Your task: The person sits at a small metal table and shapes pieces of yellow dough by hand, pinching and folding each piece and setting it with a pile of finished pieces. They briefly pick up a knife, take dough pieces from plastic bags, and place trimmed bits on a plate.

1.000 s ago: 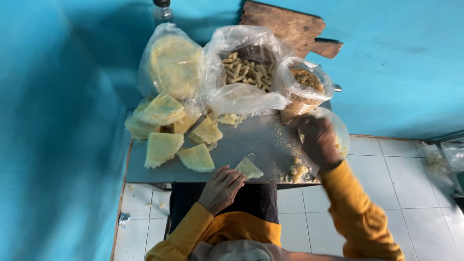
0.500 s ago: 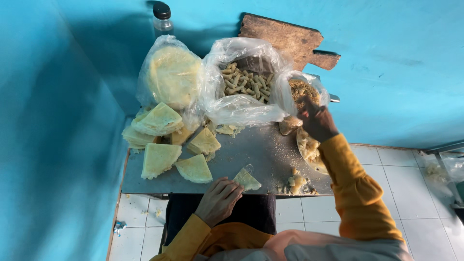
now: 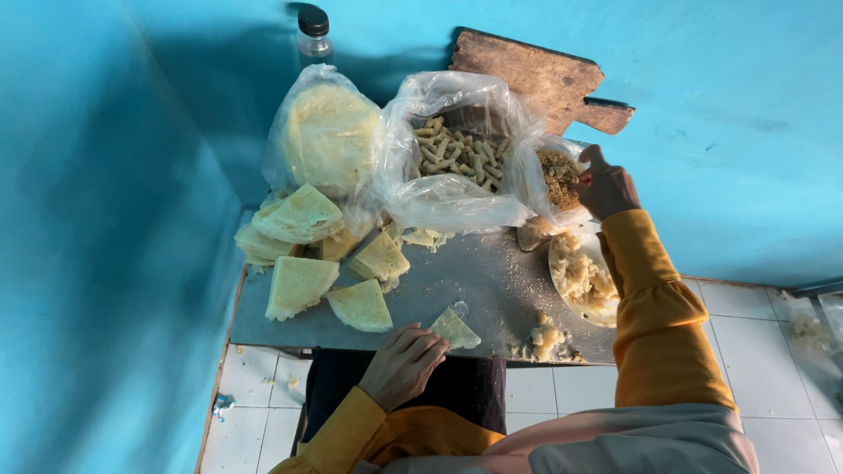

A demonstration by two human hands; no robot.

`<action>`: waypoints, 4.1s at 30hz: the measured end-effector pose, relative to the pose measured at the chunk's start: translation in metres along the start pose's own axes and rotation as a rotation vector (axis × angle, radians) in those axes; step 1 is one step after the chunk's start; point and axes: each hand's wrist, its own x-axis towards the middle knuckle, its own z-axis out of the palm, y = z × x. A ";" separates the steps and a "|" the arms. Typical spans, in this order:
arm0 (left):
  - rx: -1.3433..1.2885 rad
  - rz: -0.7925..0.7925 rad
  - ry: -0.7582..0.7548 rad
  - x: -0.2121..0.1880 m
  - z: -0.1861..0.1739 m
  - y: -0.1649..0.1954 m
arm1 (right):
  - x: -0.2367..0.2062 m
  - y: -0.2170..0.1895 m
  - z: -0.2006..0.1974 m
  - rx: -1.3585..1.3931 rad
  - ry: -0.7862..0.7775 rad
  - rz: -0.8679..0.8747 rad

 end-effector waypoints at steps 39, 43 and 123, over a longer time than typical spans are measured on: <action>-0.072 -0.025 0.016 0.018 -0.016 0.009 | -0.002 -0.028 -0.019 0.014 0.001 -0.049; -0.084 -0.044 0.015 0.019 -0.015 0.008 | 0.000 -0.023 -0.020 0.057 -0.019 -0.039; -0.293 -0.547 0.162 0.027 -0.016 0.054 | -0.213 -0.093 0.131 0.383 0.073 -0.433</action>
